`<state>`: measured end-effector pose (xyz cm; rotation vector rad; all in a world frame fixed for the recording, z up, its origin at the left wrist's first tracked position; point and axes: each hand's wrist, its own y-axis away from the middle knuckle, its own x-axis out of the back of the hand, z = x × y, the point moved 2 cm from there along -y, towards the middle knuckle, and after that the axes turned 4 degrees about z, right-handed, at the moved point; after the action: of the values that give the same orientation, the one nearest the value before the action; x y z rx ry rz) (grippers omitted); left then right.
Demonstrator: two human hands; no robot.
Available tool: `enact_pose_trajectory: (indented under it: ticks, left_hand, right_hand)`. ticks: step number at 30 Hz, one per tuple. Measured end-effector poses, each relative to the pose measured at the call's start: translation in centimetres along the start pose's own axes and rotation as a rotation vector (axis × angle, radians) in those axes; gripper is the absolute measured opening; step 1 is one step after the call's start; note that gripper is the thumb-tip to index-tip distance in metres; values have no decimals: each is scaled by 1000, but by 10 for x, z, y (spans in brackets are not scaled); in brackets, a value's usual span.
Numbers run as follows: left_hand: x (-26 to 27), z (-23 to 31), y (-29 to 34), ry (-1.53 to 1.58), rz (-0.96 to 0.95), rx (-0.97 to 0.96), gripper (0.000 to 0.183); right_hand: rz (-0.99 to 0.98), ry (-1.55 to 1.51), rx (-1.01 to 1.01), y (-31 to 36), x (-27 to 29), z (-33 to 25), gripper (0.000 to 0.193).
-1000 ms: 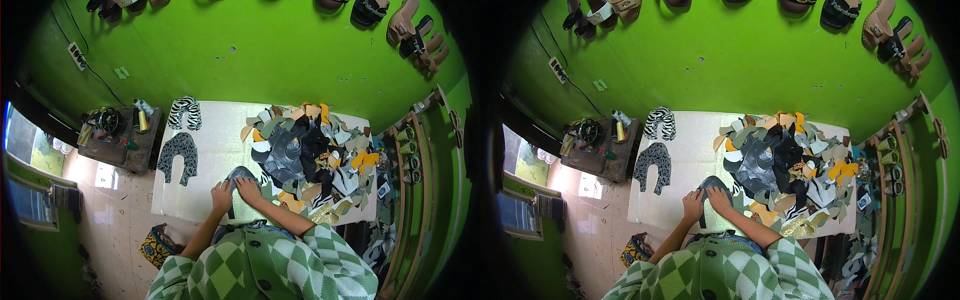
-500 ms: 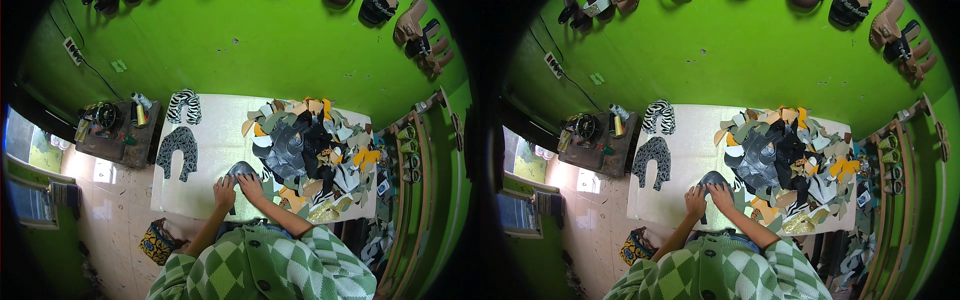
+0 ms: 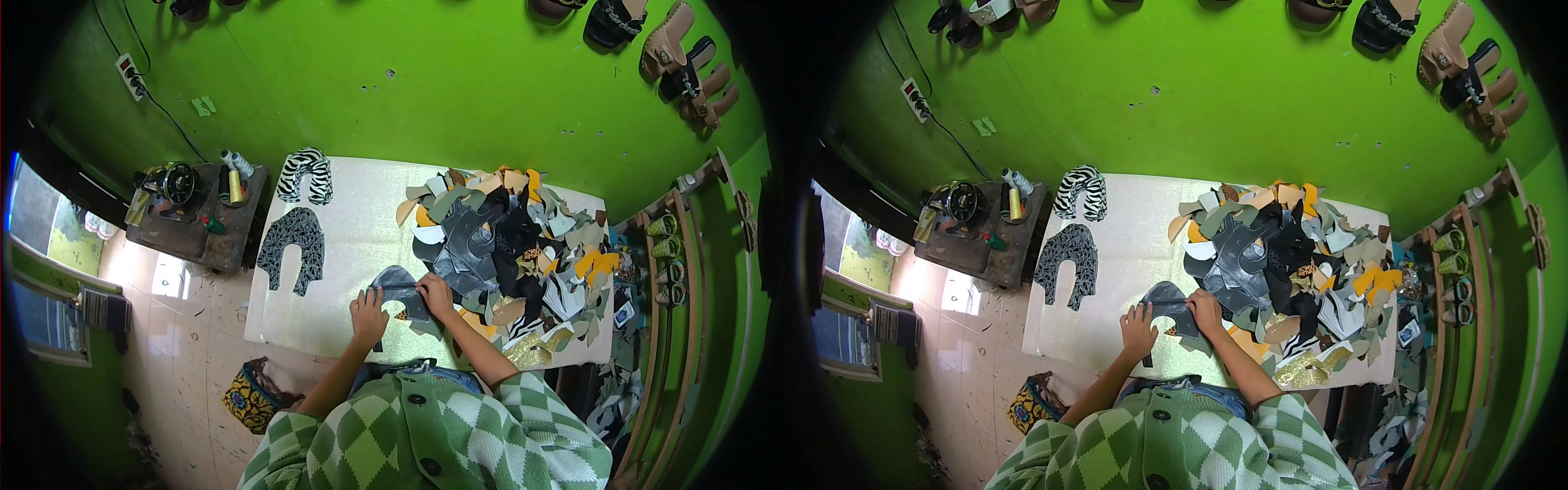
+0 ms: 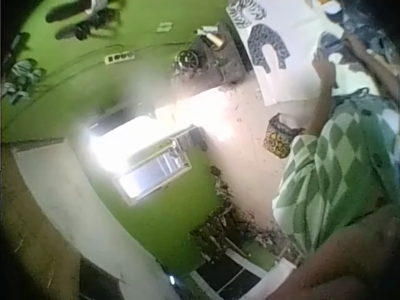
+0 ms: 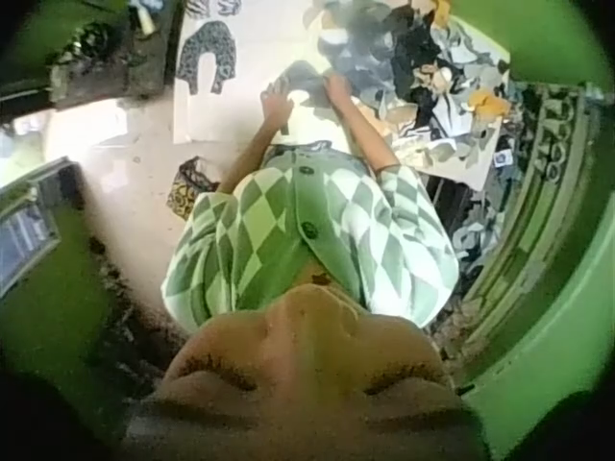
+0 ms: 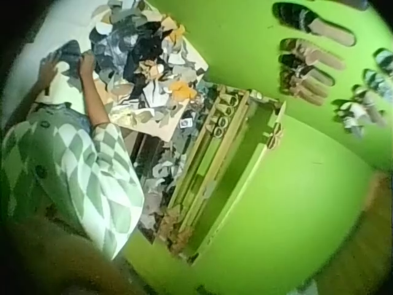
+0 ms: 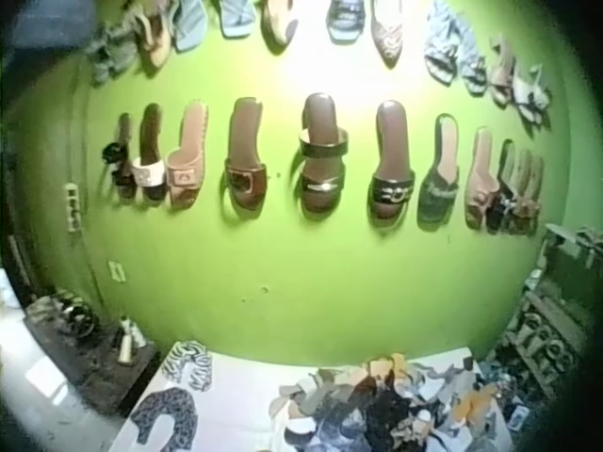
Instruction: The person is sorting and matching various leather shoe component pieces on a workbench.
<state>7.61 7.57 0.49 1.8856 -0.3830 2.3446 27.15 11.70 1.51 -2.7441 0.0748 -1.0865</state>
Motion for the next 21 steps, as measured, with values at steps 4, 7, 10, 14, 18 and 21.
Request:
enact_pose_trajectory:
  ticks: [4,7,10,14,18,21]
  left_hand:
    - [-3,5,-2,-23,-34,-22,61]
    - [-7,10,-2,-59,-65,-13,62]
    - [-10,11,0,-79,-88,-1,62]
    - [-7,13,-4,-89,-113,-12,63]
    - [6,7,-9,-22,-30,5,53]
    - [18,4,-28,177,163,77,20]
  right_hand:
    - [-108,256,76,-3,-10,0,8]
    - [-172,495,165,6,-12,-13,15]
    - [-146,606,226,25,-12,-16,23]
    - [-18,783,324,38,-29,-8,24]
    - [-127,440,-62,18,-16,-22,24]
    - [-52,234,-73,6,-11,-10,24]
